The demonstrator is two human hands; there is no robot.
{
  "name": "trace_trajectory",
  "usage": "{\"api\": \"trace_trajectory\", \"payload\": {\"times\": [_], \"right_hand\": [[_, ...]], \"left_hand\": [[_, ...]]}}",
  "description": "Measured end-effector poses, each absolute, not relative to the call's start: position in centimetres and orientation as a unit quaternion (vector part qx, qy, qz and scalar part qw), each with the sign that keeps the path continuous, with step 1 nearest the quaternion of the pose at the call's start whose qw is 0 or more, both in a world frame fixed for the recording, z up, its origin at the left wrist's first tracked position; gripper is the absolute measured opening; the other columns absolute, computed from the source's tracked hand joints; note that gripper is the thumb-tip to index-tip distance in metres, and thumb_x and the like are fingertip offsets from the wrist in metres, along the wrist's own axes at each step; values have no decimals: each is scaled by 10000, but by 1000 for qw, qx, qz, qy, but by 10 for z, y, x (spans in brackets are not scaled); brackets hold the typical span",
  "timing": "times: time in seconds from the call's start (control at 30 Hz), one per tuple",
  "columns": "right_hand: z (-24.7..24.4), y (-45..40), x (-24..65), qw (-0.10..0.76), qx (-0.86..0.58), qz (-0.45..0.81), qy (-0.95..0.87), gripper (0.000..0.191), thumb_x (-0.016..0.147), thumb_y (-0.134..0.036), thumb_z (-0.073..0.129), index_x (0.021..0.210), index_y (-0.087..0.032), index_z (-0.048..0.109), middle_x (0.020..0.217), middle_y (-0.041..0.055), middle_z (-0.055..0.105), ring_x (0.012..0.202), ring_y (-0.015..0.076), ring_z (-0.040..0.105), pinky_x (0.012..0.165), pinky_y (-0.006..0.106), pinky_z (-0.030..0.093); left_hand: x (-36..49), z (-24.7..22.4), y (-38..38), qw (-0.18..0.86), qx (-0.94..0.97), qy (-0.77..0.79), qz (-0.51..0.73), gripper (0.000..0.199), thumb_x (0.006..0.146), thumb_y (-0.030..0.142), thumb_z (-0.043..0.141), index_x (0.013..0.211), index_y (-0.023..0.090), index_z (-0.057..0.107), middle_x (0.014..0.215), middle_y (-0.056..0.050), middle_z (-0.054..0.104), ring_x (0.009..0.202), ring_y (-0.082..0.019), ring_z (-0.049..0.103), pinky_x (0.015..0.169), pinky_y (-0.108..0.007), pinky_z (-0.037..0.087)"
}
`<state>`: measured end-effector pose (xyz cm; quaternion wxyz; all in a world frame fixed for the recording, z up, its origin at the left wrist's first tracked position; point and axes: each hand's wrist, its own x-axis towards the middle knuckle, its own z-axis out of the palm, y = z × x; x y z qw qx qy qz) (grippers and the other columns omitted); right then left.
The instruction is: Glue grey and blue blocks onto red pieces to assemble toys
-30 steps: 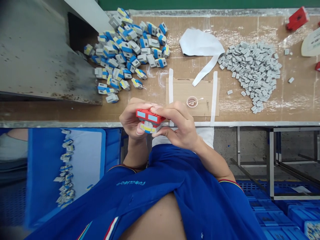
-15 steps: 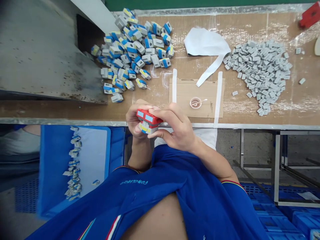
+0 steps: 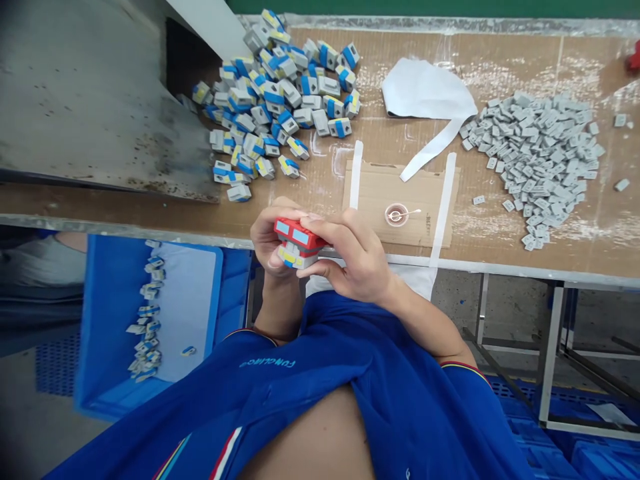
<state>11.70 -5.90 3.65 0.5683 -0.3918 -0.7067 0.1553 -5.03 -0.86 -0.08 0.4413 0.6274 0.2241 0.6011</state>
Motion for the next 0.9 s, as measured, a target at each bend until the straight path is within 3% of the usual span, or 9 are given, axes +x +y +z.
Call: {"api": "trace_trajectory", "payload": {"times": [0.33,0.57,0.7,0.9], "right_hand": [[39,-54,116,597,-330,170,-711,611,1032,-516,727,1581,-315,549,1112,67,738,876,232,700,739,393,660],[29,-63,118,592,-331,131,-723,564,1038,-659,629,1511,-354,595,1049,74,725,836,254,715,722,433,660],[28,-73,127,540,-353,121,-755,569,976,-732,673,1385,-337,653,1042,94,738,853,274,735,739,458,667],[31,-75,136,567,-260,254,-739,630,968,-630,758,1515,-376,575,1103,90,766,898,285,766,765,452,675]], "left_hand": [[-56,8,-14,389,648,221,616,579,940,774,704,1254,309,842,880,-62,765,728,-164,703,581,-299,544],[-62,10,-30,409,606,277,623,676,703,877,853,1022,282,856,786,-30,729,663,-163,714,611,-329,626],[-61,21,-42,400,627,281,607,622,783,860,802,1051,301,853,850,-39,764,691,-157,731,616,-327,629],[-53,31,-47,370,654,254,609,539,909,812,713,1193,368,827,957,-6,798,796,-134,761,636,-298,608]]}}
